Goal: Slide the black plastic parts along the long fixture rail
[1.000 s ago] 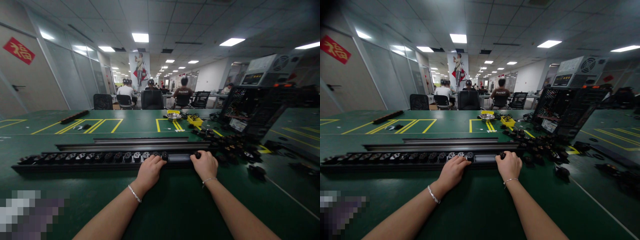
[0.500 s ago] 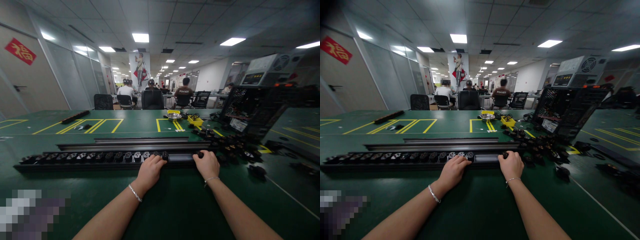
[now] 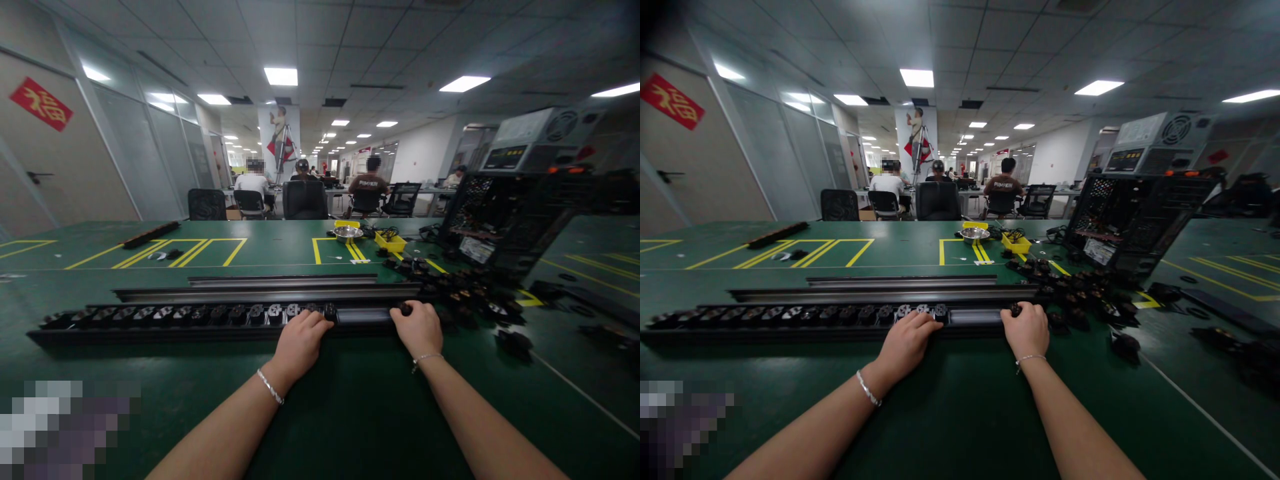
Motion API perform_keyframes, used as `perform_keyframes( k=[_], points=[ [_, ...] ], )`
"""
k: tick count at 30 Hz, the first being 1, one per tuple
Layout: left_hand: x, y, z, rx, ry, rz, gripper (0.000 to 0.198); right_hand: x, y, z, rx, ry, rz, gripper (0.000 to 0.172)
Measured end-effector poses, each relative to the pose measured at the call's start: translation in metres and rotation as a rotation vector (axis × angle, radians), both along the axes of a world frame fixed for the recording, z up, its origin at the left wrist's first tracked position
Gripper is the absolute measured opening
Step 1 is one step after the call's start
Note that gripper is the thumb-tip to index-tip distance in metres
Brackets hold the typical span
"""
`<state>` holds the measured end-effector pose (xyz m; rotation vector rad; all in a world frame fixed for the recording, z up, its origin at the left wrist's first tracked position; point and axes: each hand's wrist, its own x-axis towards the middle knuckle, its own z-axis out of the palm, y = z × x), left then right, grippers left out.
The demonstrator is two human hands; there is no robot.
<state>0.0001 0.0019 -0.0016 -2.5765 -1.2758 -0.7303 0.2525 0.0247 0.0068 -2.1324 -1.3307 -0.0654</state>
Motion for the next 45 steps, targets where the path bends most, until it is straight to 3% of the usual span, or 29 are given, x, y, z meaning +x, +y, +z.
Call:
perform_keyframes(
  k=[45],
  points=[
    [-0.001,0.002,-0.002,0.011,0.012,-0.006,0.034,0.025,0.007,-0.004,0.024,0.026,-0.085,0.044]
  ],
)
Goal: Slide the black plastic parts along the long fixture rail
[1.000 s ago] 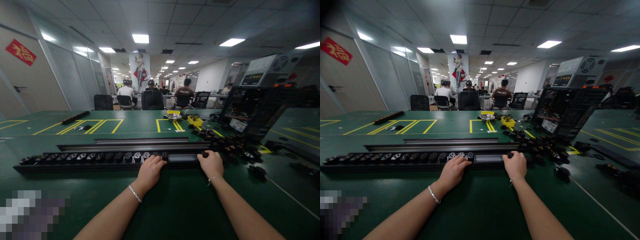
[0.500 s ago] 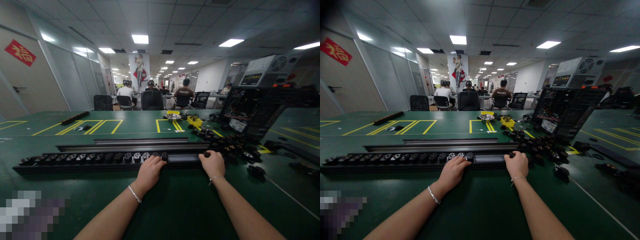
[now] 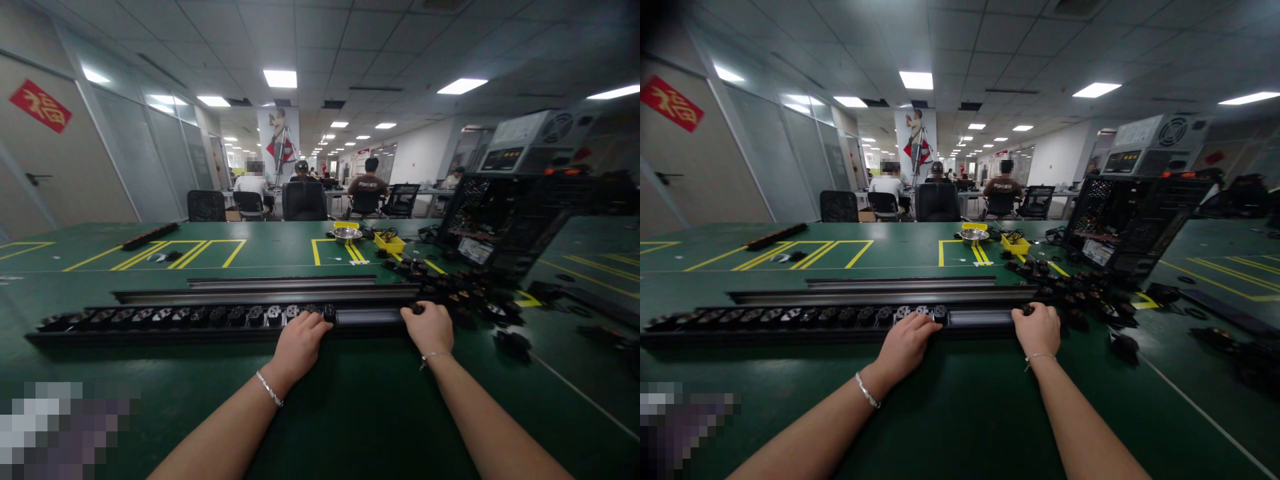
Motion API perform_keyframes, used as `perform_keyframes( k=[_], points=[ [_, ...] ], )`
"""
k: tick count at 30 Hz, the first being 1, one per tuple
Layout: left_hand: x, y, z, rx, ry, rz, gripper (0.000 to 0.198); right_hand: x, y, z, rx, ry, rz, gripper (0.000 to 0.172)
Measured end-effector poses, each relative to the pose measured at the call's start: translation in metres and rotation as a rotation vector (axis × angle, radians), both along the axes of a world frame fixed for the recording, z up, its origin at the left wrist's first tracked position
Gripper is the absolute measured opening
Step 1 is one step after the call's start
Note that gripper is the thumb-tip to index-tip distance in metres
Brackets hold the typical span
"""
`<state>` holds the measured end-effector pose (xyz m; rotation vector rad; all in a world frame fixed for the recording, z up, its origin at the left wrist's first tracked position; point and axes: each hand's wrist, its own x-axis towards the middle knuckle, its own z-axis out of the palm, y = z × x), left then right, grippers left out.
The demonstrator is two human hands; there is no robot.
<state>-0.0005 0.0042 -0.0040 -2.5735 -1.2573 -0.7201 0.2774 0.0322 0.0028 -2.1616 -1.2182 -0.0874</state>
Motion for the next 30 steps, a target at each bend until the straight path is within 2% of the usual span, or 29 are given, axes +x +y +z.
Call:
perform_keyframes(
  k=[30],
  points=[
    [-0.001,-0.002,0.002,-0.016,0.003,-0.001,0.038,0.019,0.006,-0.007,0.037,0.016,-0.045,0.047]
  ],
)
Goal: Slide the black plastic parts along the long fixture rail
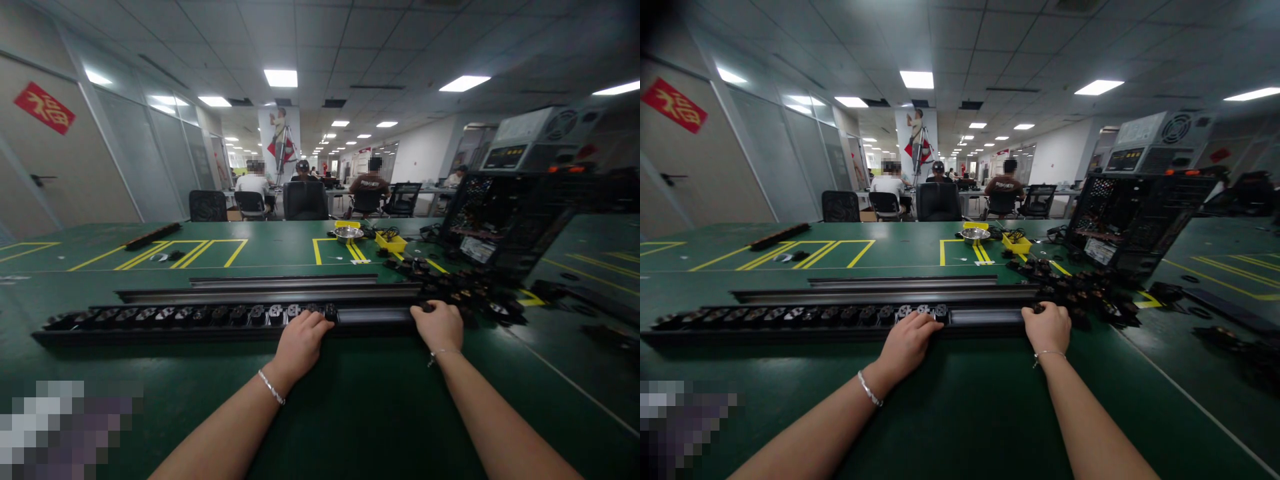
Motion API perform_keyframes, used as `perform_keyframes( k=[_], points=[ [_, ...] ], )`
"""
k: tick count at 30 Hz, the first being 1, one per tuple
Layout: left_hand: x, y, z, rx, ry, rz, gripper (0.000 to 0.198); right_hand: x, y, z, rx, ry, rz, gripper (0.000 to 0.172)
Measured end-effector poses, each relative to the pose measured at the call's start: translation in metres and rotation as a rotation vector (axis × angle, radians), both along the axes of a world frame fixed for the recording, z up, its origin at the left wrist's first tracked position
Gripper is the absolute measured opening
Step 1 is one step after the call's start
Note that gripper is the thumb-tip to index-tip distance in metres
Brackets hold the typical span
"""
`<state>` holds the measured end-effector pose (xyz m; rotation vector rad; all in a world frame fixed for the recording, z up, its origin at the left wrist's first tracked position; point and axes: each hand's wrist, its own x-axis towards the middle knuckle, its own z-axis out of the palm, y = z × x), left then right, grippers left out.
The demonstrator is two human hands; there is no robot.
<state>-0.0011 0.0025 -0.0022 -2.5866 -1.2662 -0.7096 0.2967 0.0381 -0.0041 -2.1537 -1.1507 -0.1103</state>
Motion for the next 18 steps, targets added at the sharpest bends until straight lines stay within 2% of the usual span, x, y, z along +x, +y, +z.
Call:
perform_keyframes(
  k=[18],
  points=[
    [0.0,-0.001,0.0,0.002,-0.01,0.011,0.039,0.032,0.007,-0.011,-0.011,0.045,-0.048,0.046]
  ],
)
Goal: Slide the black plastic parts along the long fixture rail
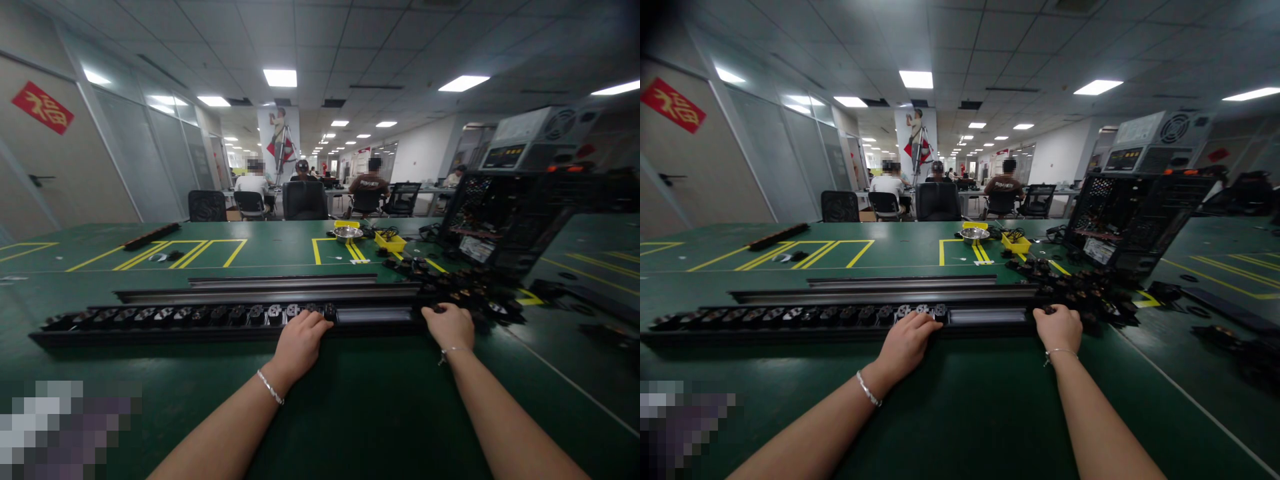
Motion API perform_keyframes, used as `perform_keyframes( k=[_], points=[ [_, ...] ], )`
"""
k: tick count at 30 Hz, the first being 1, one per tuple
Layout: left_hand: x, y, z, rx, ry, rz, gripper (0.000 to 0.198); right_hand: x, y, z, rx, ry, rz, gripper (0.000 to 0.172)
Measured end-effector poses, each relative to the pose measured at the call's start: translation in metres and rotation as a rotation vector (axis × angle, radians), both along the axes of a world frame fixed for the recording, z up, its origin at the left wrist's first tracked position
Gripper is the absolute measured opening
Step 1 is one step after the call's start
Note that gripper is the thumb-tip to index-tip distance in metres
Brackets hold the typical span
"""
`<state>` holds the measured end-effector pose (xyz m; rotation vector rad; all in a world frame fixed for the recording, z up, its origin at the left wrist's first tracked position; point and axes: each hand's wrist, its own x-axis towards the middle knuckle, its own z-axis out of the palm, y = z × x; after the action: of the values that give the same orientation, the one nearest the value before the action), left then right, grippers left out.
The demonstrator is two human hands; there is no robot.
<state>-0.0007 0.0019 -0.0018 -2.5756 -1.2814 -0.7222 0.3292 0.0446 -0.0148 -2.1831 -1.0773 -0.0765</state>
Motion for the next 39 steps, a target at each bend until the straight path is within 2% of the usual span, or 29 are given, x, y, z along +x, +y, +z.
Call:
perform_keyframes(
  k=[7,14,18,21,23,28,30,32,35,39],
  points=[
    [-0.001,0.0,0.0,0.015,0.005,-0.008,0.037,0.012,-0.002,-0.001,-0.155,0.027,-0.016,0.048],
    [0.0,-0.001,0.001,-0.007,-0.009,0.001,0.036,0.012,-0.005,-0.004,-0.115,-0.049,-0.002,0.05],
    [0.0,0.0,0.001,-0.014,-0.016,0.012,0.029,0.002,-0.009,0.008,-0.037,-0.075,-0.02,0.046],
    [0.0,0.0,0.001,-0.017,-0.006,0.029,0.024,-0.02,-0.013,0.022,0.167,-0.165,0.04,0.038],
    [0.001,0.0,0.002,-0.021,0.006,0.039,0.023,-0.042,-0.016,0.028,0.248,-0.216,0.194,0.033],
    [0.001,-0.001,0.003,-0.019,0.012,0.056,0.021,-0.108,-0.024,0.028,0.213,-0.254,0.705,0.025],
    [0.002,-0.001,0.003,-0.009,0.016,0.062,0.018,-0.131,-0.024,0.026,0.187,-0.221,0.805,0.028],
    [0.002,0.0,0.002,0.0,0.022,0.068,0.015,-0.149,-0.021,0.025,0.144,-0.156,0.826,0.031],
    [0.002,0.001,0.001,0.007,0.022,0.084,0.014,-0.168,-0.017,0.026,0.063,-0.068,0.773,0.035],
    [0.002,0.001,0.001,-0.003,0.036,0.095,0.014,-0.182,-0.017,0.027,-0.006,-0.093,0.717,0.03]
  ],
)
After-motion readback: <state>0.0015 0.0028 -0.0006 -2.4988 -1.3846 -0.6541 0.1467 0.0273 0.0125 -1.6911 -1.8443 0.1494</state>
